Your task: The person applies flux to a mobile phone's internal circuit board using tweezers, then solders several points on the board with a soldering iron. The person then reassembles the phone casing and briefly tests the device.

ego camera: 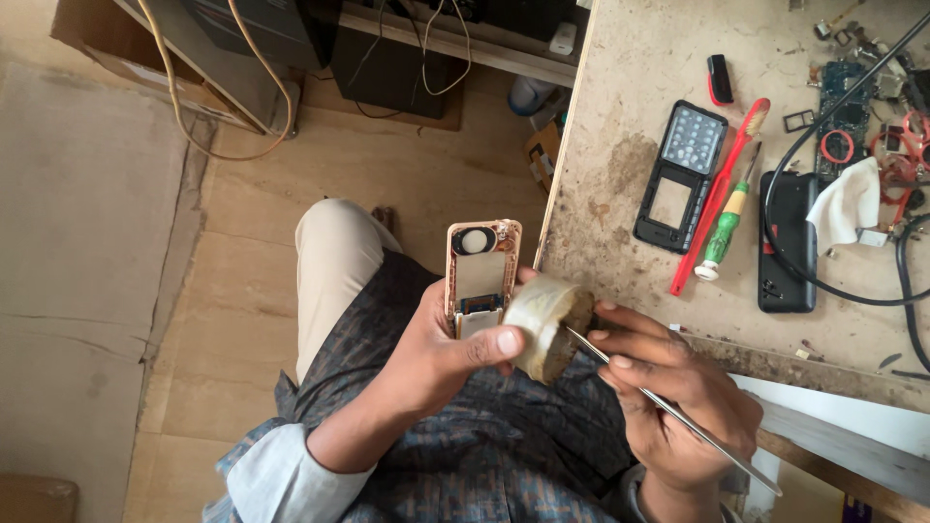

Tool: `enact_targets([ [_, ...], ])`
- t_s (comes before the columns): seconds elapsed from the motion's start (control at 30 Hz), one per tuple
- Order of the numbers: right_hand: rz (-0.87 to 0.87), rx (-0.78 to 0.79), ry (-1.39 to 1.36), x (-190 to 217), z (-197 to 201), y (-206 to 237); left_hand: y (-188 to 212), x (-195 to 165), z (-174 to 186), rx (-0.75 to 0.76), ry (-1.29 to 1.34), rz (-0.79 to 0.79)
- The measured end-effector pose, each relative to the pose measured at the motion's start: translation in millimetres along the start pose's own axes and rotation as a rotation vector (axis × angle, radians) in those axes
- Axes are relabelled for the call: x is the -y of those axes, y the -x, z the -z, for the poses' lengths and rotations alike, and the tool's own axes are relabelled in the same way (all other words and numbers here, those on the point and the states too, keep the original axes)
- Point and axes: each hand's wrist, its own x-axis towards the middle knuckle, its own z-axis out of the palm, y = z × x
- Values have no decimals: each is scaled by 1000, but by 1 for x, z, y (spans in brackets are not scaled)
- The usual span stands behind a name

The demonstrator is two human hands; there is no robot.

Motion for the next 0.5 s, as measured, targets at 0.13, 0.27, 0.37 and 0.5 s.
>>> enact_targets([
  [0.13, -3, 21, 19, 2, 1, -3, 2, -3, -4, 3, -52, -37],
  [0.27, -4, 27, 13, 2, 2, -5, 0, -5, -6, 0, -107, -15],
  [0.37, 2, 38, 38, 3, 3, -8, -2, -4, -6, 22, -105, -49],
  [0.5, 4, 59, 93, 7, 4, -13, -3, -4, -6, -3, -125, -34],
])
